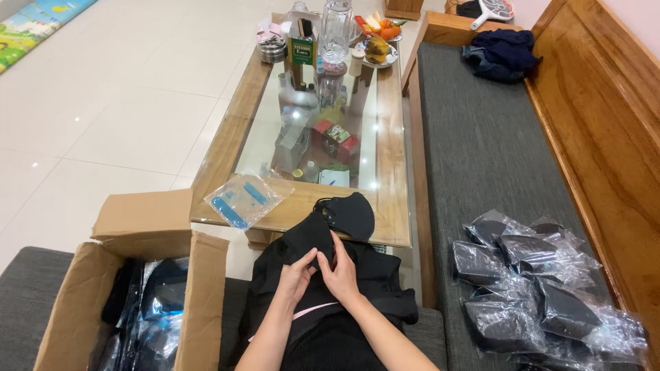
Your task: Package black face masks into individual plastic bags
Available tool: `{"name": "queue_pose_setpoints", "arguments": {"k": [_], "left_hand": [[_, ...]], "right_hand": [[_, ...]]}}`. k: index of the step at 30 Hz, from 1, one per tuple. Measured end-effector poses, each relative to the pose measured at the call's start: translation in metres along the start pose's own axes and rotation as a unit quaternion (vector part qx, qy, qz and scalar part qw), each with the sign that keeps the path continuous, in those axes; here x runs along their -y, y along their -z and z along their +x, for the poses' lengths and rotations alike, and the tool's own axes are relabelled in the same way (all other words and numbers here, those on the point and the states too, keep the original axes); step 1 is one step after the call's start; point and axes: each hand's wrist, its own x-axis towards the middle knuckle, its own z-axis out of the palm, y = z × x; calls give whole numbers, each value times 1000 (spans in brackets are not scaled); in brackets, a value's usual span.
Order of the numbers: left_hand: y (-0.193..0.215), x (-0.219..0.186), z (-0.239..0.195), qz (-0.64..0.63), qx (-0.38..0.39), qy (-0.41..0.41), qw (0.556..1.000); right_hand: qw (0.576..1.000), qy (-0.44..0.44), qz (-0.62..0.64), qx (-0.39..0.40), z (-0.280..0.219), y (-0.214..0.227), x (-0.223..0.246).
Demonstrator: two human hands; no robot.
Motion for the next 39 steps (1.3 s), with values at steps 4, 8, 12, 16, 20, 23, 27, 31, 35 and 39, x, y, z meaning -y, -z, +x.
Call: {"name": "queue_pose_setpoints", "arguments": {"k": [4,8,12,16,20,23,27,31,35,39], "left_hand": [[5,6,5,5,2,-6,1000],[-12,-5,-12,11,-6,-8,1000],[-21,-12,-22,14,-14,-7,1000],[-15,-9,-16,29,-11,-3,1000],[-14,-9,-14,25,-15,-1,1000],[1,2,-2,26,-19,0,999],[-15,-10,-14,30,-21,2,999],[-22,-16,-23,29,-18,3,999],[-28,-21,-27,43,-15,12,999],[-27,-18,-24,40,-23,10,999]], "right_hand": [[1000,11,22,17,2,1,-3],[999,17,26,21,2,-1,-7],[999,24,38,24,2,2,0],[999,35,33,20,3,3,1],[999,21,37,21,3,3,4],[999,13,36,24,3,3,3],[999,23,25,20,4,2,0],[1000,8,1,10,3,3,0],[996,22,-64,-49,12,7,-5],[993,51,-87,-61,29,12,6]]}}
